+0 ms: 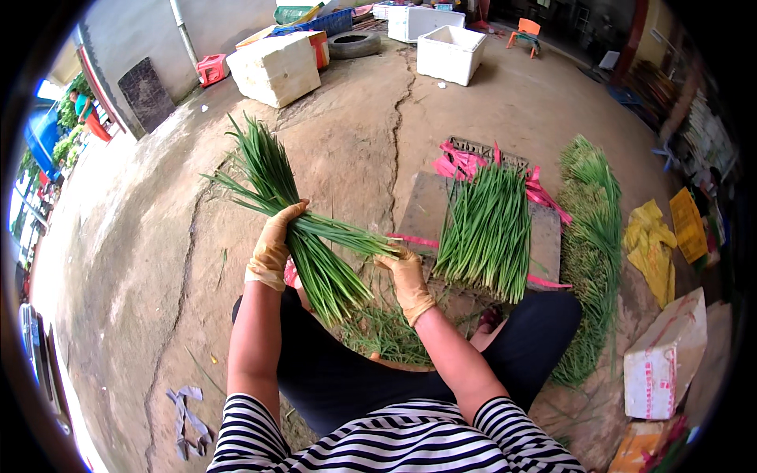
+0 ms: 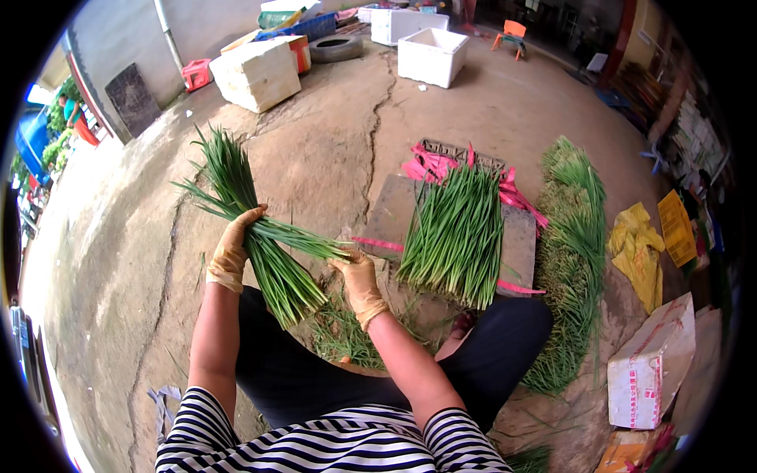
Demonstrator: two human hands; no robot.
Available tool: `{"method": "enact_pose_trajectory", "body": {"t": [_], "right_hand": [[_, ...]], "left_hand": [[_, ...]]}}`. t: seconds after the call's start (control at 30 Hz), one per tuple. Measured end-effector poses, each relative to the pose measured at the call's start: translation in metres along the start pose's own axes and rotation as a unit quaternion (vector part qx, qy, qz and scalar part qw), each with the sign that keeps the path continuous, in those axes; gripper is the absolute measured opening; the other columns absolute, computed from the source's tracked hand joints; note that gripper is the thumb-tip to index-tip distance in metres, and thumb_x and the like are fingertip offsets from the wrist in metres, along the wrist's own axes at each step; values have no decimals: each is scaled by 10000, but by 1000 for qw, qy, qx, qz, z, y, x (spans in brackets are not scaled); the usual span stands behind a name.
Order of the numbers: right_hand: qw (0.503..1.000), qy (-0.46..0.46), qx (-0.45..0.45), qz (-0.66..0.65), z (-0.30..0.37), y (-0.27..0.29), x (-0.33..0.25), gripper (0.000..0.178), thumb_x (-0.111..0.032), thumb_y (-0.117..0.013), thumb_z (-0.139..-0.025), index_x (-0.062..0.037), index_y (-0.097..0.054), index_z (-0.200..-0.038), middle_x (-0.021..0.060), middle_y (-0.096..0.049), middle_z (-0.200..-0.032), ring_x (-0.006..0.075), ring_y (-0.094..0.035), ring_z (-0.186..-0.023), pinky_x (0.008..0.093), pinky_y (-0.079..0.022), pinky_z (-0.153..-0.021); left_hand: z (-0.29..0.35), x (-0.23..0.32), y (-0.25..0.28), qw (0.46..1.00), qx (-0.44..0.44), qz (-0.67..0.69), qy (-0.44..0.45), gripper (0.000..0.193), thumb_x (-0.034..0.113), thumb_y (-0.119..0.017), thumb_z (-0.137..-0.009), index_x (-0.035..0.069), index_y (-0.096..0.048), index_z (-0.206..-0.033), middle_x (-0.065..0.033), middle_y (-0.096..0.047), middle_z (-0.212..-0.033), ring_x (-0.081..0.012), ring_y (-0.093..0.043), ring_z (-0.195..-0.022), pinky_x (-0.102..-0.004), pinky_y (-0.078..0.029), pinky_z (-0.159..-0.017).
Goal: The person organizes long green leaves into bundles and ties them with thin red plastic strips while sitting on the floor.
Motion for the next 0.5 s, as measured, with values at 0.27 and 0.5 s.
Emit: {"method": "enact_pose_trajectory", "body": {"t": [0.27, 0.5], "right_hand": [[985, -15, 64, -159, 9, 20, 8, 64, -128, -581, -854, -96, -629, -884, 5, -619, -871, 122, -573, -832, 299, -474, -788], [982, 23, -42, -184, 14, 35, -22, 191, -256, -590, -857, -82, -630, -793, 13, -603, -787, 150, -573, -748, 325, -474, -782]], "left_hand": [[0, -2, 1, 999, 37, 16, 5, 192, 182, -692, -738, 25, -605, -804, -50, -589, -663, -173, -567, -530, -285, -484, -484], [-6, 6, 22, 994, 70, 79, 23, 196, 174, -692, -740, 20, -574, -763, -71, -585, -651, -210, -579, -530, -329, -506, -489]]}}
Point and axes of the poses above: each hand's wrist, its own z-axis away from the middle knuckle, its own y-axis out of the back of the hand, x = y × z, the point moved 9 cm from there along -z, towards the middle knuckle
